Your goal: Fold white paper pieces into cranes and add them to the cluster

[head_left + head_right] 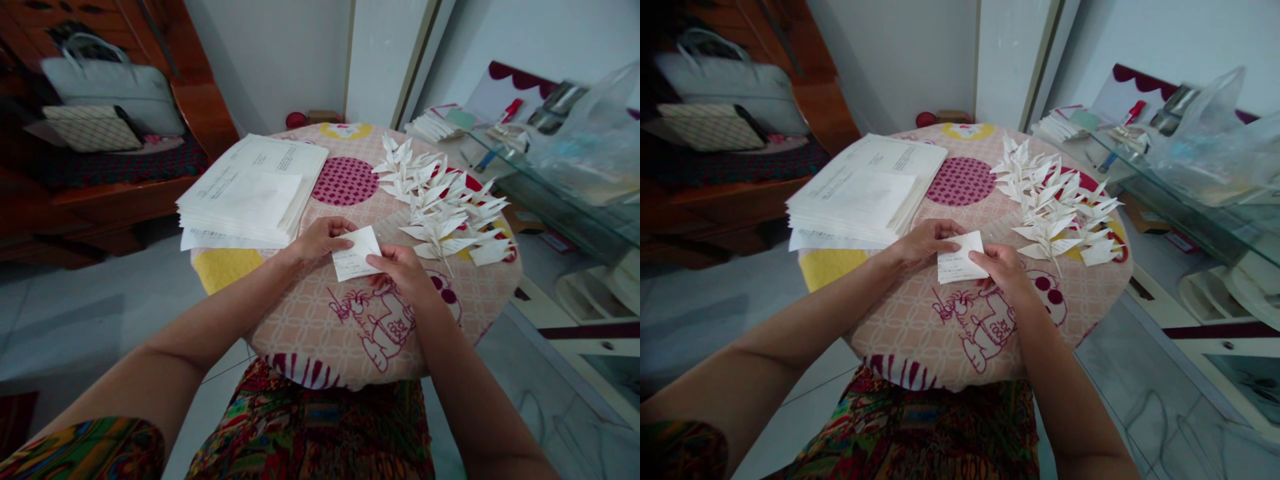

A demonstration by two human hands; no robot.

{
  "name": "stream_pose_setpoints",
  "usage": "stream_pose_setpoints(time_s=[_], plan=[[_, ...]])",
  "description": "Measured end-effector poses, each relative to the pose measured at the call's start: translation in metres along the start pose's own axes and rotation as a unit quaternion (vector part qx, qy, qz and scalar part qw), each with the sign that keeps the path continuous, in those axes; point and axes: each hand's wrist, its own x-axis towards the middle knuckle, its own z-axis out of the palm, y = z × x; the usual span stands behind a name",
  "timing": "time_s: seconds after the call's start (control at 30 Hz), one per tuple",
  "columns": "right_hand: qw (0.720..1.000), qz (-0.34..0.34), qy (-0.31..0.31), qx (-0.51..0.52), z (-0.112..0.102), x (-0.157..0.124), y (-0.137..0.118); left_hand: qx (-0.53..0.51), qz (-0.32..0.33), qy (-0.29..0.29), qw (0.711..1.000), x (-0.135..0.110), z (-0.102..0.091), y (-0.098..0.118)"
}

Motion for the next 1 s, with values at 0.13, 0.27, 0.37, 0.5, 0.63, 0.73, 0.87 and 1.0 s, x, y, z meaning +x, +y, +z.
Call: stream_pose_setpoints(time_s=[0.13,0.27,0.37,0.5,0.63,0.73,0.87,1.0], plan=[[0.999,-0.036,0.007,0.015,-0.001,-0.012,0.002,-0.053,0.030,0.059,0.996,-0.008,0.003,0.001],[0.989,-0.097,0.105,0.034,0.000,-0.015,0.006,-0.089,-0.005,-0.003,0.996,-0.015,0.010,0.005],[0.986,-0.103,0.129,0.039,0.001,-0.015,0.005,-0.072,-0.023,-0.058,0.995,-0.017,0.013,0.007],[0.986,-0.096,0.123,0.059,0.003,-0.016,0.002,-0.006,-0.017,-0.104,0.994,-0.020,0.013,0.008],[0.988,-0.081,0.105,0.076,0.004,-0.017,0.003,0.024,-0.020,-0.137,0.990,-0.022,0.011,0.008],[0.987,-0.087,0.106,0.089,0.005,-0.016,0.006,0.045,-0.024,-0.152,0.987,-0.022,0.012,0.010],[0.986,-0.095,0.112,0.083,0.007,-0.015,0.007,0.043,-0.010,-0.139,0.989,-0.021,0.017,0.011],[0.987,-0.107,0.111,0.047,0.009,-0.017,0.006,-0.026,-0.022,-0.085,0.996,-0.018,0.024,0.006]])
